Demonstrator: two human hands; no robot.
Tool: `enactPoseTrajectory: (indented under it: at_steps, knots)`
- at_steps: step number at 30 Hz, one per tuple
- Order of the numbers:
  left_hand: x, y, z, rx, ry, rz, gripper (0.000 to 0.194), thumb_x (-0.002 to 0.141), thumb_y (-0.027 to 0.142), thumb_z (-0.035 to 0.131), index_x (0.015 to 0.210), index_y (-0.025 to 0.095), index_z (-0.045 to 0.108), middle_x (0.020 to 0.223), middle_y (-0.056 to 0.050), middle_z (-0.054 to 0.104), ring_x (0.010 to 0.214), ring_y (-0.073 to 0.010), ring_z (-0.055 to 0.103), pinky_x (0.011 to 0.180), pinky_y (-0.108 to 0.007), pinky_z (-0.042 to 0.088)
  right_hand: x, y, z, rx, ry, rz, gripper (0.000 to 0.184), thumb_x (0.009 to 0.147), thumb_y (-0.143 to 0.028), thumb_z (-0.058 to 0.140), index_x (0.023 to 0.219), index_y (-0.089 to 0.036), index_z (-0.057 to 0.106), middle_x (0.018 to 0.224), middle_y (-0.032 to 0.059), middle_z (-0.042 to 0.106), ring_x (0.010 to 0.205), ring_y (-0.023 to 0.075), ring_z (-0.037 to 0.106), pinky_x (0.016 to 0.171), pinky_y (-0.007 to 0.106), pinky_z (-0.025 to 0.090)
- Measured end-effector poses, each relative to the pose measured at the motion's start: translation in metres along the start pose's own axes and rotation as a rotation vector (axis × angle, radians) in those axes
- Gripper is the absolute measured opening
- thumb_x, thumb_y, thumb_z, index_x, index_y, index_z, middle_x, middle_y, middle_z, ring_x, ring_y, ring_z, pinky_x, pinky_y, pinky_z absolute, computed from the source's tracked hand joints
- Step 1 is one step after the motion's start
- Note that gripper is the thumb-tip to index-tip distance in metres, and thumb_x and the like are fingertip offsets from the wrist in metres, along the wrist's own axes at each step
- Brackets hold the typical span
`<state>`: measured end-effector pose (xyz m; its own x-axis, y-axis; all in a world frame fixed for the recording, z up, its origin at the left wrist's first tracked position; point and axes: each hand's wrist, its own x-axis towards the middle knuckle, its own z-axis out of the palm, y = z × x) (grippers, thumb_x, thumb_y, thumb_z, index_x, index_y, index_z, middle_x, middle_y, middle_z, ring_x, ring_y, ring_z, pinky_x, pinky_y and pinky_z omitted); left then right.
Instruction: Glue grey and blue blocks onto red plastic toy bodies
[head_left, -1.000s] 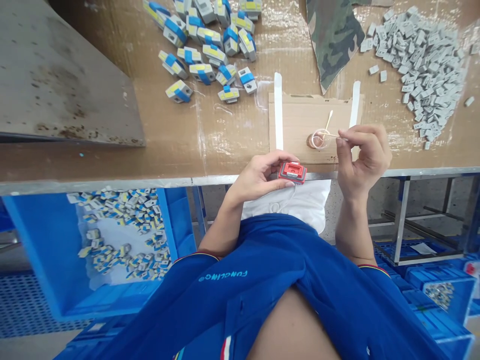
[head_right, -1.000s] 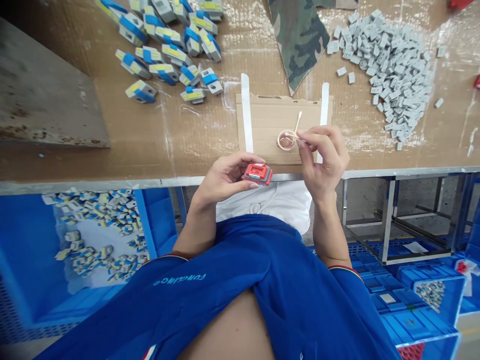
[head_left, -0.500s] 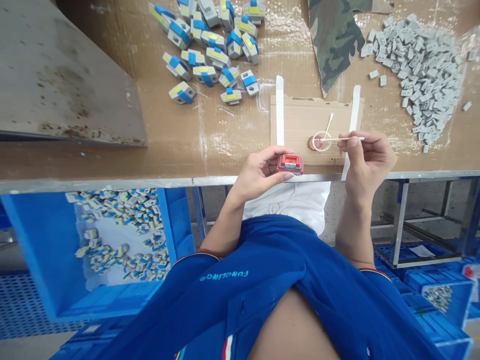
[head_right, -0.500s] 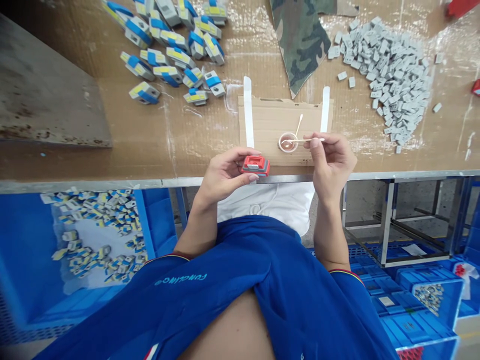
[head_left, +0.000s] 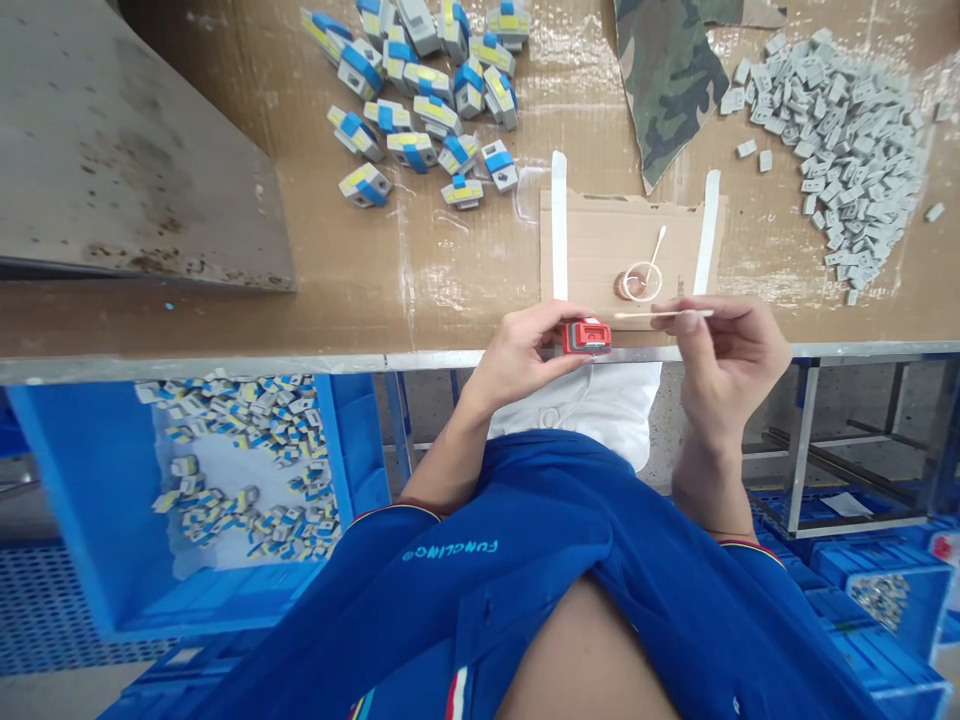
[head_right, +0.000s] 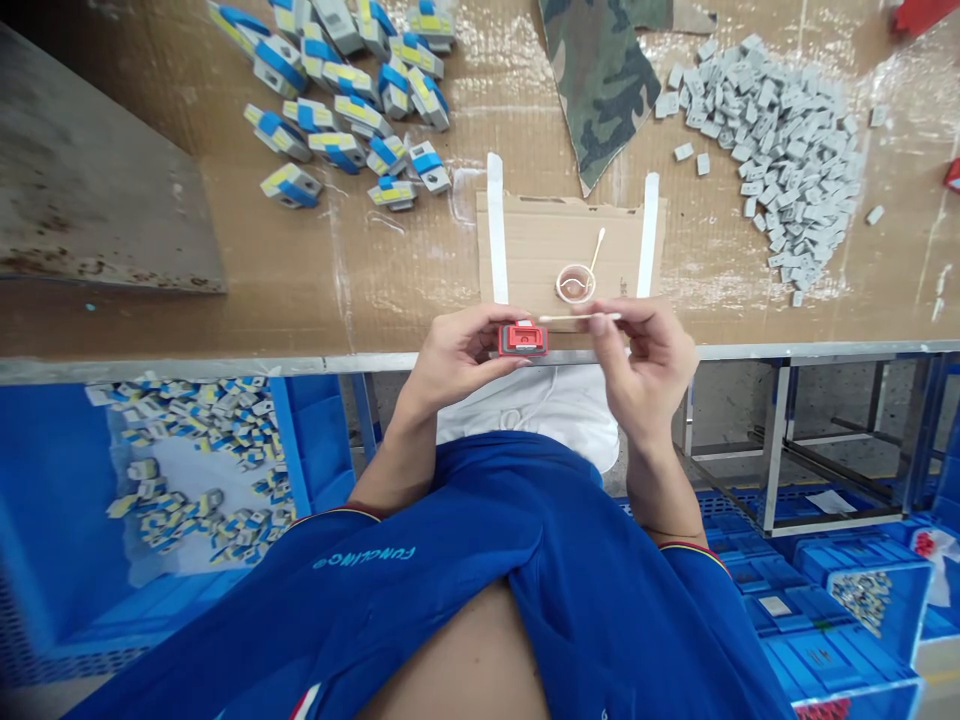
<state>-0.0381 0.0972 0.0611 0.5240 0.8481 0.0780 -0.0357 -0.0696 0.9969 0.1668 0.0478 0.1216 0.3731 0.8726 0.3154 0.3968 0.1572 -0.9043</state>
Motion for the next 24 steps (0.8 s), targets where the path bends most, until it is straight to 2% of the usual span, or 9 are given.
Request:
enactPoseTrajectory:
  at_steps: [3,6,24]
  knots:
    - [0.000,0.001,0.000,0.070,0.001,0.040,0.042,0.086,0.036,0.085,0.122,0.019,0.072,0.117,-0.011,0.078,0.101,-0.0190,0.075,0.080,-0.027,0.063,-0.008,-0.010,0.001,-0.051,-0.106,-0.033,0.007,0.098,-0.032,0.072,0.103,-0.027,0.073,0.094,0.0005,0.082,0.085,0.0193,0.081,0.073,0.035,0.067]
    - [0.000,0.003,0.000,0.103,-0.004,0.056,0.040,0.087,0.037,0.084,0.121,0.020,0.072,0.115,-0.010,0.078,0.099,-0.0183,0.075,0.079,-0.026,0.062,-0.011,-0.010,0.001,-0.089,-0.151,-0.068,0.008,0.098,-0.032,0.073,0.103,-0.027,0.073,0.094,0.0008,0.082,0.087,0.0195,0.081,0.073,0.034,0.067]
    - [0.002,0.009,-0.001,0.171,-0.026,0.111,0.031,0.093,0.035,0.076,0.117,0.018,0.069,0.106,-0.008,0.075,0.090,-0.0157,0.071,0.076,-0.026,0.059,-0.012,-0.004,0.003,-0.101,-0.188,-0.092,0.008,0.097,-0.030,0.074,0.103,-0.027,0.074,0.096,0.0016,0.082,0.089,0.0192,0.081,0.077,0.033,0.067]
